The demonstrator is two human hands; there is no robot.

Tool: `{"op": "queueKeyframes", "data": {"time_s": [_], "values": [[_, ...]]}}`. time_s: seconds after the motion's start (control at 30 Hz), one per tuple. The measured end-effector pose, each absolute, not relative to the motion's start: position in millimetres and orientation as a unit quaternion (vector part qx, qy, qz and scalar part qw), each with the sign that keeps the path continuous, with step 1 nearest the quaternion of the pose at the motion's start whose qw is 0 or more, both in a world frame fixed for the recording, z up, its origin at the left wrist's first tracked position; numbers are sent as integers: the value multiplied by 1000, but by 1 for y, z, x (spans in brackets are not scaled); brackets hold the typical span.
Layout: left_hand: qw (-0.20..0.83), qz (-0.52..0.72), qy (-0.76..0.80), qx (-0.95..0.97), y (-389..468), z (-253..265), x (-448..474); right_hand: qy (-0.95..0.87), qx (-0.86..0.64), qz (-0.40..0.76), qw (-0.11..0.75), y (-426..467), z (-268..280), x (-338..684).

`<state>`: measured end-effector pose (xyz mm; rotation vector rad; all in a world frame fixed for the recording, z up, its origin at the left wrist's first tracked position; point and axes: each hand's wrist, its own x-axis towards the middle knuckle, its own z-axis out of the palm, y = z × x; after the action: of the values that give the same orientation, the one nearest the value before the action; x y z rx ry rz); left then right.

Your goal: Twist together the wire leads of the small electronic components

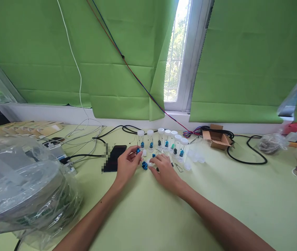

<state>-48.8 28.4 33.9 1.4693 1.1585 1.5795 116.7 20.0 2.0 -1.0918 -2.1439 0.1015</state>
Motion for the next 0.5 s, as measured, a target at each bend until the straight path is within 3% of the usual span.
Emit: {"op": "queueKeyframes", "data": {"time_s": [0.23,0.5], "values": [[276,612,442,594,33,27,-55,-859,-439,36,261,44,1,70],[238,608,448,611,31,24,-55,-857,-441,24,267,66,-19,42]]}}
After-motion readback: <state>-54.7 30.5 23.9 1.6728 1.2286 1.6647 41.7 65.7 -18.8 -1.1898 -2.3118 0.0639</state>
